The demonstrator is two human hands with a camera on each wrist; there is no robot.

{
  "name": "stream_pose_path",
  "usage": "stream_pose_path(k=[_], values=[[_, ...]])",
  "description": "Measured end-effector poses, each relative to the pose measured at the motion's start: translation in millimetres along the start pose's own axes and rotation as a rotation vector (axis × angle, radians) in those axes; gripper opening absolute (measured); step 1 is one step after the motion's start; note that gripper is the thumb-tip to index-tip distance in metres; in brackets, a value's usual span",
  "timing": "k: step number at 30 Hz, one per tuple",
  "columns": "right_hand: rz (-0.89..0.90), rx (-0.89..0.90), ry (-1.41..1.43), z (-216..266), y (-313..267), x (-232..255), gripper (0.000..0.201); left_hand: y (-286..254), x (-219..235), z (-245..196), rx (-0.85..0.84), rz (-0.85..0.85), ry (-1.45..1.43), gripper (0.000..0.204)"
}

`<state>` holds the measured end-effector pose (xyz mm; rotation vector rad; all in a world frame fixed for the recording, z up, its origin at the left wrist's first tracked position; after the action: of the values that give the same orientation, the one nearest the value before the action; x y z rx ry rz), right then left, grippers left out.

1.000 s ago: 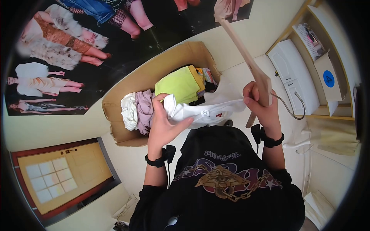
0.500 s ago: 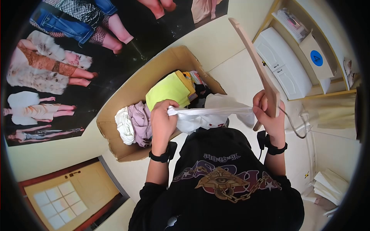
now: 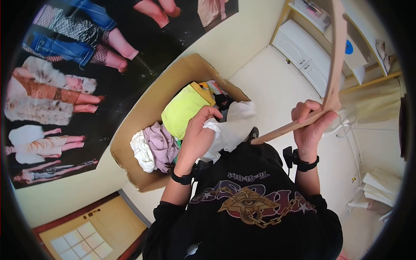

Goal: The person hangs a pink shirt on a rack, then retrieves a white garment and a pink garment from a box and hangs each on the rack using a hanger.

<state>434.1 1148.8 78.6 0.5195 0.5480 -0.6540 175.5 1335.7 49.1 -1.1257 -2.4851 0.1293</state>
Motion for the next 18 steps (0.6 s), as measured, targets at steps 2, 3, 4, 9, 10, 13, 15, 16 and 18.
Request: stream_pose_path(k=[2, 3, 4, 9, 10, 13, 15, 16, 18], values=[[-0.015, -0.085, -0.038, -12.9, -13.2, -4.2, 0.084, 6.7, -7.4, -6.1, -0.052, -0.011, 0.119, 0.035], [-0.042, -0.093, -0.093, -16.0, -20.6, -8.7, 0.085, 10.0, -9.3, -11.3, -0.104, -0.040, 0.232, 0.037], [-0.042, -0.106, -0.183, -19.5, -27.8, -8.6, 0.089, 14.2, -14.8, -10.1, -0.108, -0.016, 0.232, 0.037], [-0.178, -0.067, -0.385, -10.8, -56.6, -3.8, 0.099, 30.4, -49.8, -8.3, -0.205, 0.093, 0.362, 0.043], [-0.208, -0.007, -0.423, -2.1, -62.4, 1.0, 0.099, 32.9, -57.7, -3.6, -0.196, 0.121, 0.351, 0.043], [-0.218, 0.071, -0.340, 14.1, -77.1, 15.7, 0.096, 37.1, -81.0, 8.6, -0.142, 0.205, 0.378, 0.045], [-0.197, 0.110, -0.222, 21.0, -80.6, 18.6, 0.092, 39.0, -93.7, 7.2, -0.127, 0.252, 0.386, 0.044], [-0.204, 0.109, -0.220, 20.4, -82.6, 20.5, 0.092, 38.1, -100.0, 6.8, -0.109, 0.285, 0.397, 0.044], [-0.282, 0.109, -0.231, 16.9, -86.5, 30.5, 0.093, 36.5, -107.4, -0.4, -0.100, 0.285, 0.399, 0.043]])
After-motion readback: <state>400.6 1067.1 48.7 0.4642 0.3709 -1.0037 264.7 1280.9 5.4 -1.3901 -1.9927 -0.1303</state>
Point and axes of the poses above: each hand's wrist, its own y-axis towards the middle knuckle, its own x-axis out of the back of the hand, z = x × y, the point moved 10 cm from there along y, towards the middle knuckle, and after that the axes turned 11 degrees about y, right-handed, at the moved point
